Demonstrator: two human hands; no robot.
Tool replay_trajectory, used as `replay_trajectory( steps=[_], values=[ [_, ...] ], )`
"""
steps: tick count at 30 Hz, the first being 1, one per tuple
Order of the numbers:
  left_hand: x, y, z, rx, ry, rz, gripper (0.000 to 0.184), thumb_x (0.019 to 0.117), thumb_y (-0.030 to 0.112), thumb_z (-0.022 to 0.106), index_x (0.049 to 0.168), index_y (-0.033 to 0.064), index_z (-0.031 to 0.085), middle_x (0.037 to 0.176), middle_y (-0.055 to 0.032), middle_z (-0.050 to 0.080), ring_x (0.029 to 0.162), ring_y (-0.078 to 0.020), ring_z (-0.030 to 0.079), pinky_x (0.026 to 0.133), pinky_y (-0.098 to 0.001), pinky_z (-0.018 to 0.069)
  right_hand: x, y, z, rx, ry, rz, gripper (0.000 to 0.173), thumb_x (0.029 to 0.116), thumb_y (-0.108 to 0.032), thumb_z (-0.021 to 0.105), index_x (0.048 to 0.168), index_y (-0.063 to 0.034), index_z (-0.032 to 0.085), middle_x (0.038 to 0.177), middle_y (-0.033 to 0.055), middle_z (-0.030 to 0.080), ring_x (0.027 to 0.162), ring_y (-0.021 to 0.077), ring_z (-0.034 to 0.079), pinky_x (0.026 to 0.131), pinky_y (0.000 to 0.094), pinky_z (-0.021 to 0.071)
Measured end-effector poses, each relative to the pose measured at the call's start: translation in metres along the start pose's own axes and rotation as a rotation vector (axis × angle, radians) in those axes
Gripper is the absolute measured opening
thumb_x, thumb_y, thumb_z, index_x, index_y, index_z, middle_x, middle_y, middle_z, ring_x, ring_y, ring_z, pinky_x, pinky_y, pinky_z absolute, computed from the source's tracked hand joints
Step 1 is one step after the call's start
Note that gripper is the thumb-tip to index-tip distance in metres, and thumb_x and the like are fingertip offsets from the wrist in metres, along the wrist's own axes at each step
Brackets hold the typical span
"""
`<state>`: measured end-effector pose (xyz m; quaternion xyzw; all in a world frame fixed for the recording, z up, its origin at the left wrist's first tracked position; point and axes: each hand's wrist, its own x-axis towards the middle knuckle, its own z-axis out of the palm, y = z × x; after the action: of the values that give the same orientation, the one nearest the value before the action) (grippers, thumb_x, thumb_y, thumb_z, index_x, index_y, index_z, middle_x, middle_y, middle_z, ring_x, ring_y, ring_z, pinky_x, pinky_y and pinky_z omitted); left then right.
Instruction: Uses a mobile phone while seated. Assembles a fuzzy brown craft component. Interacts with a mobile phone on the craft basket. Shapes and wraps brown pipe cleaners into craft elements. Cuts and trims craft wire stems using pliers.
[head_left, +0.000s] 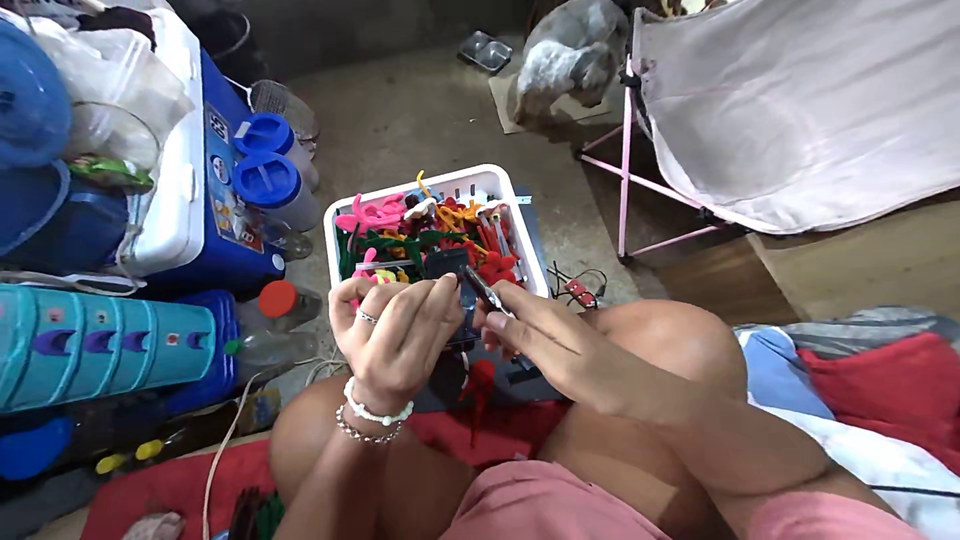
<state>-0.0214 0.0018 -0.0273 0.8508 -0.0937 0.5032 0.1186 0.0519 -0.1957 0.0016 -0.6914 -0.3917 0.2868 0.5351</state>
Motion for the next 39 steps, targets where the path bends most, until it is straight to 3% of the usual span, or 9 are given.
replay_trajectory(
  steps=[4,19,28,31,34,39],
  values=[
    [-0.001,0.000,0.003,0.020,0.004,0.009,0.010,0.0949,0.016,0.073,0.097,0.0071,0.076,0.083,-0.0055,0.070,0.080,-0.0173,0.061,0.091,-0.0395,0.0388,-0.001,-0.001,0.001,-0.055,0.027,0.002,0.038,0.1126,-0.030,0.033,0.116,-0.0046,0.060,0.092,0.0011,0.061,0.078,0.0033,0.061,0.070,0.0200,0.0540],
    [-0.002,-0.001,0.004,0.024,0.000,0.000,0.011,0.0949,0.017,0.073,0.095,0.0067,0.077,0.082,-0.0061,0.070,0.080,-0.0183,0.061,0.091,-0.0392,0.0397,0.000,-0.003,0.002,-0.235,0.075,0.009,0.040,0.1121,-0.032,0.033,0.114,-0.0072,0.064,0.093,0.0014,0.062,0.080,0.0033,0.061,0.072,0.0196,0.0527],
    [-0.002,0.000,0.005,0.021,-0.001,-0.018,0.012,0.0955,0.018,0.072,0.094,0.0070,0.077,0.081,-0.0062,0.071,0.078,-0.0173,0.062,0.091,-0.0391,0.0402,0.001,-0.005,0.006,-0.380,0.145,0.014,0.037,0.1114,-0.031,0.034,0.107,-0.0089,0.063,0.081,-0.0002,0.057,0.070,0.0065,0.056,0.064,0.0232,0.0475],
    [-0.001,0.001,0.005,-0.100,0.007,-0.118,0.010,0.0934,0.016,0.073,0.092,0.0076,0.077,0.082,-0.0050,0.070,0.080,-0.0150,0.062,0.091,-0.0358,0.0424,0.002,-0.002,0.008,-0.465,0.186,-0.067,0.036,0.1109,-0.028,0.035,0.107,-0.0070,0.063,0.082,0.0025,0.059,0.070,0.0087,0.057,0.063,0.0241,0.0485],
    [0.002,-0.004,0.005,-0.333,-0.012,-0.295,0.007,0.0879,0.014,0.076,0.089,0.0075,0.077,0.086,-0.0017,0.070,0.086,-0.0088,0.065,0.082,-0.0253,0.0515,0.007,0.007,0.007,-0.563,0.217,-0.184,0.035,0.1102,-0.025,0.037,0.105,-0.0038,0.064,0.081,0.0059,0.061,0.070,0.0134,0.059,0.063,0.0270,0.0502],
    [0.003,-0.011,0.003,-0.713,-0.143,-0.578,0.006,0.0918,0.013,0.070,0.092,0.0090,0.074,0.094,0.0044,0.071,0.087,-0.0035,0.068,0.076,-0.0211,0.0584,0.018,0.019,0.003,-0.685,0.246,-0.312,0.032,0.1089,-0.022,0.040,0.099,-0.0032,0.064,0.078,0.0061,0.059,0.069,0.0167,0.060,0.060,0.0289,0.0501]
  ],
)
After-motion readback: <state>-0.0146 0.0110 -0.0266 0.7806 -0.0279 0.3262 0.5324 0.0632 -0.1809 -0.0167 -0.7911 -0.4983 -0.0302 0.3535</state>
